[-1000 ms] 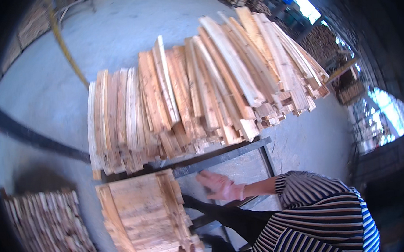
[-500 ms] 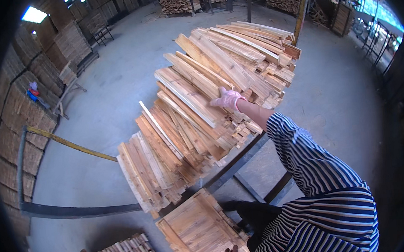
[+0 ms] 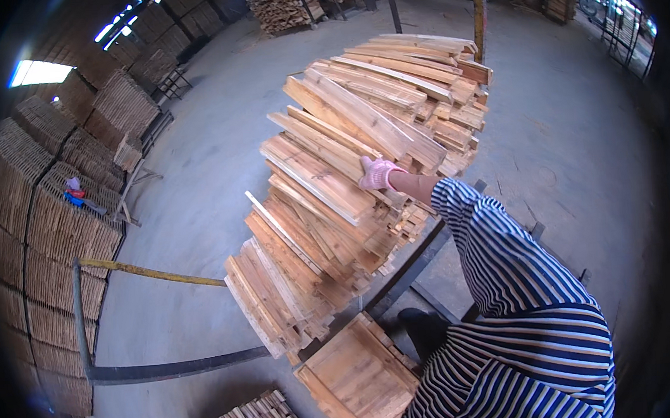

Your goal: The person picks up wooden planks from a pile and places them onto a metal rack. They arrange the planks vertically in a neat stack, repeating the process continuously throughout the clip.

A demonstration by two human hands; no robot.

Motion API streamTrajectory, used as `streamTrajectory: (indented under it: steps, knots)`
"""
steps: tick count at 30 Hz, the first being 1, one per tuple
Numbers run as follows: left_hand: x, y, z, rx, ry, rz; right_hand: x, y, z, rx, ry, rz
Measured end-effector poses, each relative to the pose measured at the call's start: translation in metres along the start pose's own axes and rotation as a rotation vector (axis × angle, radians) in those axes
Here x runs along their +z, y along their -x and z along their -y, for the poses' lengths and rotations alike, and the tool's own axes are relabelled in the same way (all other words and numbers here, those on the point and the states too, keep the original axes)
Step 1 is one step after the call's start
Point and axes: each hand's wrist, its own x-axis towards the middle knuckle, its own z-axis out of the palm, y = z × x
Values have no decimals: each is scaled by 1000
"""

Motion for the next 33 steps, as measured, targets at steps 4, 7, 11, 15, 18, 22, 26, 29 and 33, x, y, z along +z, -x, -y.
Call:
streamTrajectory:
  steps: [4,7,11,15,18,22,26,29,33]
  knots:
    - [-10,-1,-40,20,23,42,-47,33,5,-106,-1058,215]
    - [-10,-10,-77,17,33,76,-70,16,-38,-10,-1466,315]
    - [-32,-26,-130,14,88,37,-123,47,-32,-72,-1449,28]
    - [-11,-47,-234,131,186,100,-181,-4,-96,-212,-404,-521]
    - [12,-27,-356,484,280,314,-145,4,-69,-173,366,-766]
    - [84,18,-498,637,220,469,-61,43,-9,-26,-2,22]
    - [170,46,-569,798,-67,296,18,37,-16,82,58,91]
    - [197,43,-580,825,-211,179,9,15,-41,25,-36,151]
    - [198,36,-585,854,-227,153,-56,18,-59,68,-895,237]
